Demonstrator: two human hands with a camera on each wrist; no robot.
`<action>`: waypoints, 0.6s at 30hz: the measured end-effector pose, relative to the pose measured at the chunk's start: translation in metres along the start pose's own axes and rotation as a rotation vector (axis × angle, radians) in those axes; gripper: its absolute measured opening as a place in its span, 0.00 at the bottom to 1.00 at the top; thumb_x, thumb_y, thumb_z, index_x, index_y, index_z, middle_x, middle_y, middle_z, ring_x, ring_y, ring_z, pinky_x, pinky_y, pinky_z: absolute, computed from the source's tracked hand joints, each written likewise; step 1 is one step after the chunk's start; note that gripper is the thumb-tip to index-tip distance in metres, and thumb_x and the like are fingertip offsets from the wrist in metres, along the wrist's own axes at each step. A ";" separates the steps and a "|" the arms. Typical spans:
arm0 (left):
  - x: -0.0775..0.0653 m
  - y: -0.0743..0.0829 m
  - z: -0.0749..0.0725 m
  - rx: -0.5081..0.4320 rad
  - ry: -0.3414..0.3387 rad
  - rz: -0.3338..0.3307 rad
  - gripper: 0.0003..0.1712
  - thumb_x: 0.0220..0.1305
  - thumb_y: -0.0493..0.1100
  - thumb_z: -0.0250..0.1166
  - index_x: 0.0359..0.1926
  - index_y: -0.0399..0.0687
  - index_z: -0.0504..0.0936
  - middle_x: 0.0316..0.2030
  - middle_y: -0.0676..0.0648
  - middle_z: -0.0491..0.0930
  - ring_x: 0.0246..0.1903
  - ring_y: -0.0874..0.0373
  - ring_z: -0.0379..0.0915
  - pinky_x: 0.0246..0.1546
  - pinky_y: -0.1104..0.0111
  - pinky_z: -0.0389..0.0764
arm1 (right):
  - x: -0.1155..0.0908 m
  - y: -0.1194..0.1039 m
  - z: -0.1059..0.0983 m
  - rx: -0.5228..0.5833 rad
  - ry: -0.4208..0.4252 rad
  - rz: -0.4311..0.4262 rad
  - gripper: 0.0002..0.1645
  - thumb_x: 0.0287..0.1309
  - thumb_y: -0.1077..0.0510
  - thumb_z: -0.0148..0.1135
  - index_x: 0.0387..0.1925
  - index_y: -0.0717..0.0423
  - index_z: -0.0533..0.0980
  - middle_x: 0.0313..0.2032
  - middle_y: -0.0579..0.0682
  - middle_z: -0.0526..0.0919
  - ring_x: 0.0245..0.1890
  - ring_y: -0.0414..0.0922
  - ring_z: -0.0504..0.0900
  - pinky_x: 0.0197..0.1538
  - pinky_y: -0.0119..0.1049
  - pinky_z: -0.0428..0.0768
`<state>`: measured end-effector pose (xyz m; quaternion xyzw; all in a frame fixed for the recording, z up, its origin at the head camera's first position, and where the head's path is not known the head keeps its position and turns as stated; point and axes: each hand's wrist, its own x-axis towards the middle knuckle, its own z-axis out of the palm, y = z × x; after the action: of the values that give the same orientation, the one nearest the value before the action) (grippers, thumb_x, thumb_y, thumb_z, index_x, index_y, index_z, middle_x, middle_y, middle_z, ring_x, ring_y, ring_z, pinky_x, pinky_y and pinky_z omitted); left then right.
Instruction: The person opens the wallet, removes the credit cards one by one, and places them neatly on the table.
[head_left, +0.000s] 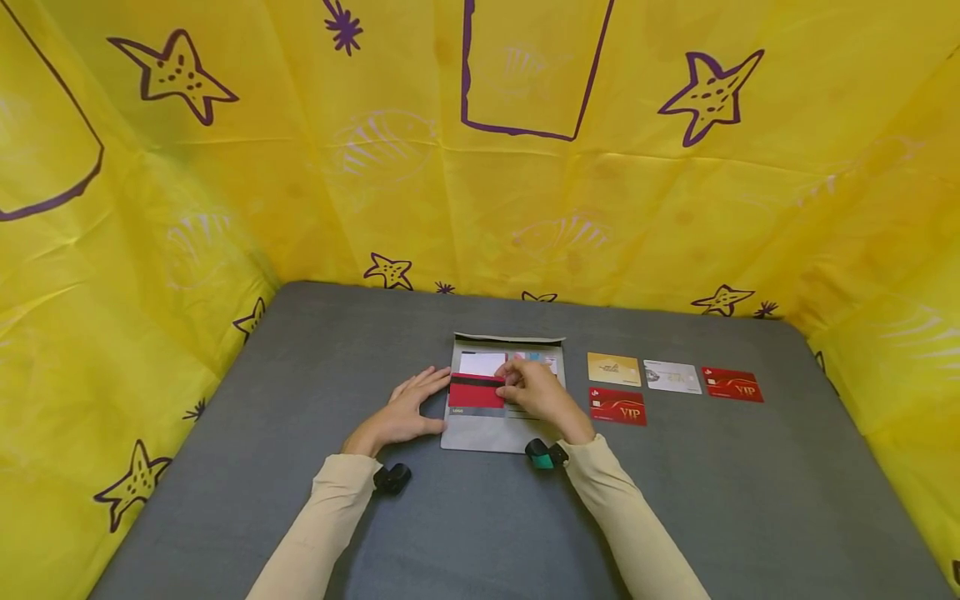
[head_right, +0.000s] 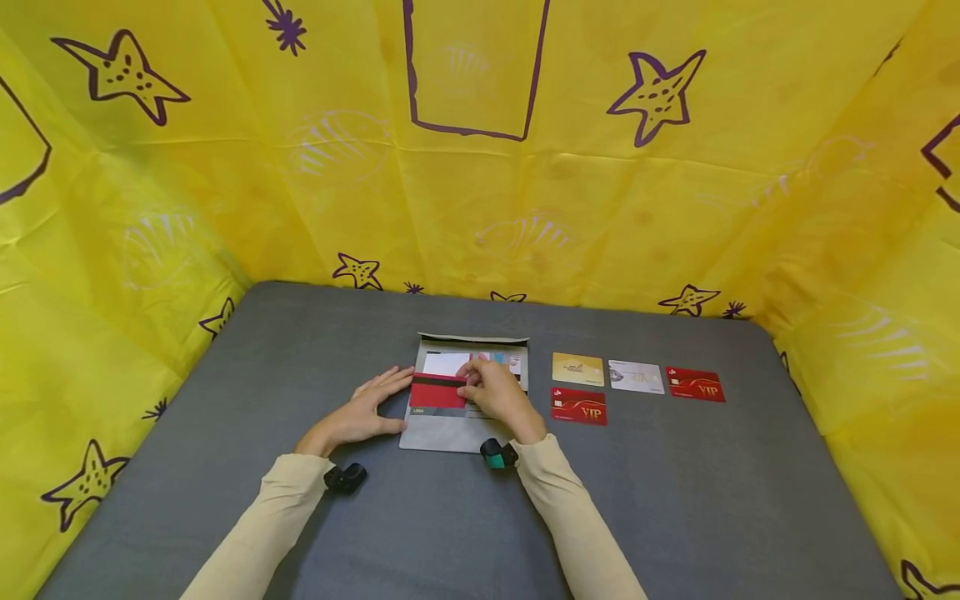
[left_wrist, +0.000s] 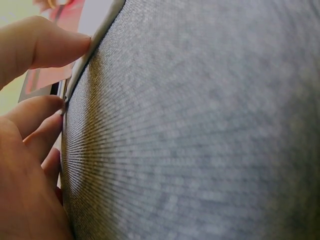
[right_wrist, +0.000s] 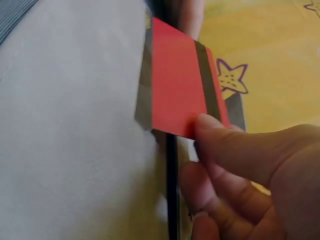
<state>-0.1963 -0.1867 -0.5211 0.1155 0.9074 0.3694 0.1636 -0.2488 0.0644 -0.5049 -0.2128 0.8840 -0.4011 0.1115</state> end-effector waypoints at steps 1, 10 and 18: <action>0.000 0.000 0.000 0.000 0.001 -0.003 0.47 0.53 0.44 0.66 0.75 0.45 0.61 0.77 0.46 0.56 0.78 0.45 0.39 0.74 0.42 0.40 | 0.000 0.000 -0.001 0.012 0.005 -0.013 0.10 0.57 0.63 0.69 0.41 0.60 0.81 0.32 0.53 0.84 0.31 0.40 0.80 0.39 0.31 0.77; 0.000 -0.002 0.000 0.001 0.007 0.024 0.46 0.54 0.43 0.65 0.75 0.43 0.61 0.77 0.45 0.56 0.78 0.44 0.39 0.74 0.42 0.40 | -0.005 0.001 -0.009 0.144 -0.003 -0.054 0.06 0.61 0.65 0.65 0.38 0.65 0.78 0.33 0.59 0.87 0.28 0.44 0.85 0.35 0.32 0.83; 0.000 -0.003 0.001 0.003 0.013 0.043 0.46 0.53 0.43 0.66 0.75 0.47 0.62 0.77 0.45 0.56 0.78 0.43 0.40 0.73 0.41 0.39 | -0.009 0.007 -0.009 0.102 -0.016 -0.059 0.10 0.60 0.65 0.65 0.42 0.65 0.77 0.34 0.58 0.88 0.32 0.45 0.85 0.39 0.33 0.82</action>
<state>-0.1960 -0.1881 -0.5234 0.1327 0.9064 0.3721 0.1496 -0.2466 0.0785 -0.5035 -0.2361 0.8548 -0.4469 0.1174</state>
